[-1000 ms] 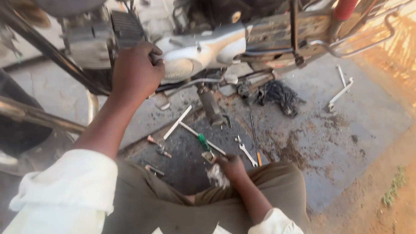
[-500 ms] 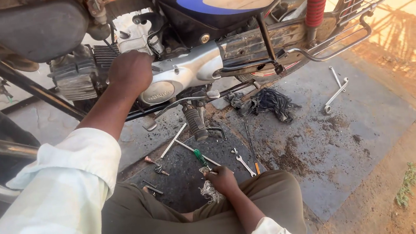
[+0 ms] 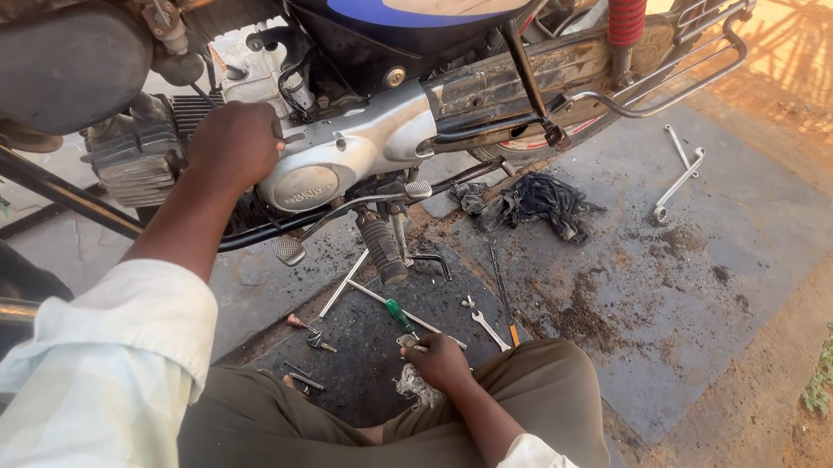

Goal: The recorder is repairing and cleaning a small mechanical component from a motorcycle using a screwdriver and a cloth.

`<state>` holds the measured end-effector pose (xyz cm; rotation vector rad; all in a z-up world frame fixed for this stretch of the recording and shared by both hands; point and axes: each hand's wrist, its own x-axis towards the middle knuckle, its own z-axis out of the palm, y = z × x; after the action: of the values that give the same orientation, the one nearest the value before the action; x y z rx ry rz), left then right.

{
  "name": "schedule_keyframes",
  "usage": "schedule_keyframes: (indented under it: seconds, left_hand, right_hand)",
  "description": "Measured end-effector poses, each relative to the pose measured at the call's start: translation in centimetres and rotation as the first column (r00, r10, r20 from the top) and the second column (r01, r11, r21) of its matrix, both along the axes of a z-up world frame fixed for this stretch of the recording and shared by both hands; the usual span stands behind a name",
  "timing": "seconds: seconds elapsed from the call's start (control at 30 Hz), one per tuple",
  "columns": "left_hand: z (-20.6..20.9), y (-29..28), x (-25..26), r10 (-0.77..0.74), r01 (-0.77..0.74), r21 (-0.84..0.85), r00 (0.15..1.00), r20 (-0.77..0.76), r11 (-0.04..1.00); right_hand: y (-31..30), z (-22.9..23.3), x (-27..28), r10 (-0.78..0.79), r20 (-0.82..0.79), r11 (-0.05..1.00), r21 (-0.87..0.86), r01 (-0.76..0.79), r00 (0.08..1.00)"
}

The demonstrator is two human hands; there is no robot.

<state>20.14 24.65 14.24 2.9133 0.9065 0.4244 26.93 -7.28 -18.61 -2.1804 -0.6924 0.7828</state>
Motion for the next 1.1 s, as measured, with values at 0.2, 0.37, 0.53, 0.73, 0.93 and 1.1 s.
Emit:
schedule_keyframes:
  seconds: [0.2, 0.37, 0.53, 0.73, 0.93, 1.1]
  left_hand:
    - [-2.5, -9.0, -7.4, 0.176, 0.024, -0.617, 0.949, 0.261, 0.786]
    - [-13.1, -17.4, -15.9, 0.324, 0.206, -0.908, 0.886, 0.331, 0.365]
    - [-17.6, -22.2, -19.2, 0.425, 0.176, -0.975, 0.879, 0.216, 0.132]
    - [-17.1, -22.4, -18.3, 0.320, 0.043, -0.980, 0.942, 0.105, 0.195]
    - [-16.9, -22.9, -16.7, 0.209, 0.075, -0.979, 0.971, 0.115, 0.192]
    - [-16.2, -24.2, -16.9, 0.147, 0.084, -0.994, 0.985, 0.093, 0.063]
  right_hand:
    - [0.5, -3.8, 2.9, -0.190, -0.364, 0.969, 0.083, 0.234, 0.912]
    - [-1.3, 2.6, 1.1, 0.040, -0.954, 0.896, 0.166, 0.413, 0.298]
    - [-0.4, 2.6, -2.8, 0.201, -0.854, 0.818, 0.416, 0.397, 0.480]
    - [-2.1, 11.4, -9.9, 0.291, -0.623, 0.813, 0.561, 0.155, 0.726]
    - [-3.1, 12.3, -8.8, 0.229, 0.029, 0.788, 0.581, -0.203, 0.973]
    - [-4.4, 10.1, -1.9, -0.153, 0.351, 0.861, 0.507, -0.050, 0.924]
